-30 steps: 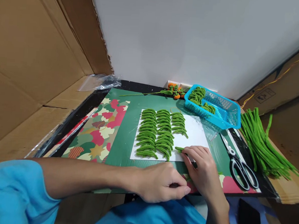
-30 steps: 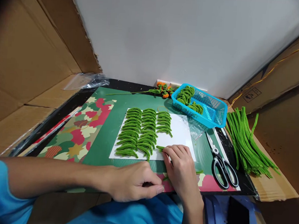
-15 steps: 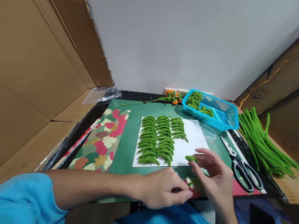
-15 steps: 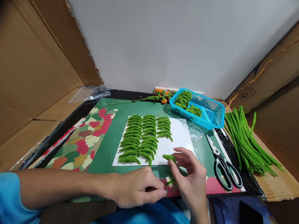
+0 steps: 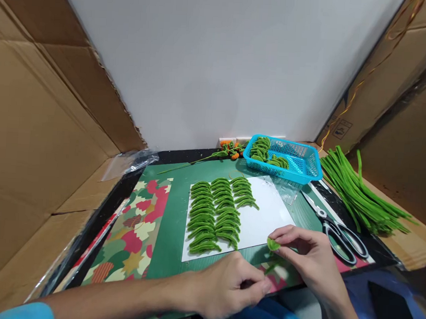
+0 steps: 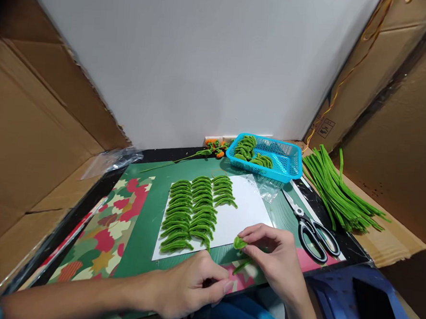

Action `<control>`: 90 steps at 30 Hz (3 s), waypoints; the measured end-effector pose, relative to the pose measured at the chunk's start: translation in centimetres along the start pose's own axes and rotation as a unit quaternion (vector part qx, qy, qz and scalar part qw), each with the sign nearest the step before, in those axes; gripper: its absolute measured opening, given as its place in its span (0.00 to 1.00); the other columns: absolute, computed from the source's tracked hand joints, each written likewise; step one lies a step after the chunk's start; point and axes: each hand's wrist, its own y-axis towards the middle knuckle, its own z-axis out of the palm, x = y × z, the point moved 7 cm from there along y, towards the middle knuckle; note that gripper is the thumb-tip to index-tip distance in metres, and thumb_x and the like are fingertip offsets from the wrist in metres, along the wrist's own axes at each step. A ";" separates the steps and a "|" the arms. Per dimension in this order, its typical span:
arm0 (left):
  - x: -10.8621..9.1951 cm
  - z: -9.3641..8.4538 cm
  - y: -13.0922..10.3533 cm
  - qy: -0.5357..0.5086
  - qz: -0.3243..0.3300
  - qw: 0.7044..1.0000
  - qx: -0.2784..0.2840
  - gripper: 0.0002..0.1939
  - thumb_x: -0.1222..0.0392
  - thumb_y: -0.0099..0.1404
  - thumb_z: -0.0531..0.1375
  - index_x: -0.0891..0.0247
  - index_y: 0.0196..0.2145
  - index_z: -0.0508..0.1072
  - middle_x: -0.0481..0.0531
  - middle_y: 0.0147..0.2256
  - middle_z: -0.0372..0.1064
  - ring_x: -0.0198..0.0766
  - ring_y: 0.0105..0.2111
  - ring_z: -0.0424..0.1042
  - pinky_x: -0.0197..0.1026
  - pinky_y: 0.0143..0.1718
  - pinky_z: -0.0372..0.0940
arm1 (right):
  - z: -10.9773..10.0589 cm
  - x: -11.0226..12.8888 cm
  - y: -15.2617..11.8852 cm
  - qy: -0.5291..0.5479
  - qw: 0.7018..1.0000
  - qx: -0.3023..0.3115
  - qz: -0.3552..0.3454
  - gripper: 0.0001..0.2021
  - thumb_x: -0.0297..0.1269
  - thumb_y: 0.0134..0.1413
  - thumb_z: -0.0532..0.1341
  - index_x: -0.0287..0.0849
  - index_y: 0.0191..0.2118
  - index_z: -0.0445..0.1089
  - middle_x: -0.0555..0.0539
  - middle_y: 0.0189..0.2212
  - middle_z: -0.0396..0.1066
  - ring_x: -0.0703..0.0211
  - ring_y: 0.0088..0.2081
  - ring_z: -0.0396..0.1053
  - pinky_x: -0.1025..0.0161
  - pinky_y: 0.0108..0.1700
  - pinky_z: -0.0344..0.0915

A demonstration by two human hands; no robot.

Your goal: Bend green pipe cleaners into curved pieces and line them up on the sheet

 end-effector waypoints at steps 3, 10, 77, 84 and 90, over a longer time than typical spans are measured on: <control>-0.3 -0.1 0.1 -0.002 -0.001 1.000 -0.006 0.23 0.56 0.78 0.57 0.61 0.23 0.61 0.40 0.17 0.53 0.28 0.17 0.51 0.34 0.21 0.48 | 0.5 0.7 1.3 -0.092 0.995 0.007 -0.029 0.04 0.29 0.55 0.73 0.45 0.32 0.83 0.46 0.35 0.86 0.53 0.37 0.85 0.63 0.40 0.81; -0.6 -0.1 0.0 -0.008 0.009 1.000 -0.008 0.24 0.58 0.77 0.57 0.60 0.23 0.55 0.40 0.18 0.49 0.28 0.18 0.48 0.37 0.23 0.46 | 4.5 0.6 6.5 -0.391 0.913 0.106 -0.051 0.14 0.20 0.62 0.64 0.45 0.36 0.85 0.46 0.40 0.86 0.52 0.39 0.83 0.59 0.44 0.76; 2.3 -0.5 -0.6 -0.026 -0.163 0.981 -0.097 0.16 0.46 0.78 0.60 0.63 0.47 0.75 0.37 0.21 0.55 0.31 0.22 0.54 0.34 0.25 0.49 | -3.2 0.3 -1.5 -0.368 0.916 0.157 -0.016 0.11 0.34 0.74 0.57 0.48 0.36 0.71 0.45 0.39 0.75 0.47 0.44 0.73 0.56 0.45 0.71; 1.5 -1.0 -0.7 0.027 -0.153 0.984 -0.091 0.29 0.41 0.83 0.48 0.63 0.32 0.73 0.43 0.23 0.60 0.33 0.26 0.60 0.36 0.32 0.54 | -1.6 1.5 -1.6 -0.362 0.924 0.121 -0.023 0.10 0.34 0.77 0.56 0.49 0.40 0.72 0.47 0.38 0.77 0.51 0.41 0.75 0.59 0.44 0.70; 1.1 -1.2 -0.6 -0.023 -0.136 0.987 -0.079 0.33 0.36 0.83 0.45 0.64 0.37 0.77 0.42 0.19 0.59 0.34 0.23 0.62 0.36 0.31 0.58 | -2.1 2.3 -1.4 -0.352 0.932 0.052 -0.068 0.07 0.38 0.76 0.60 0.49 0.47 0.76 0.45 0.42 0.81 0.50 0.43 0.79 0.60 0.43 0.73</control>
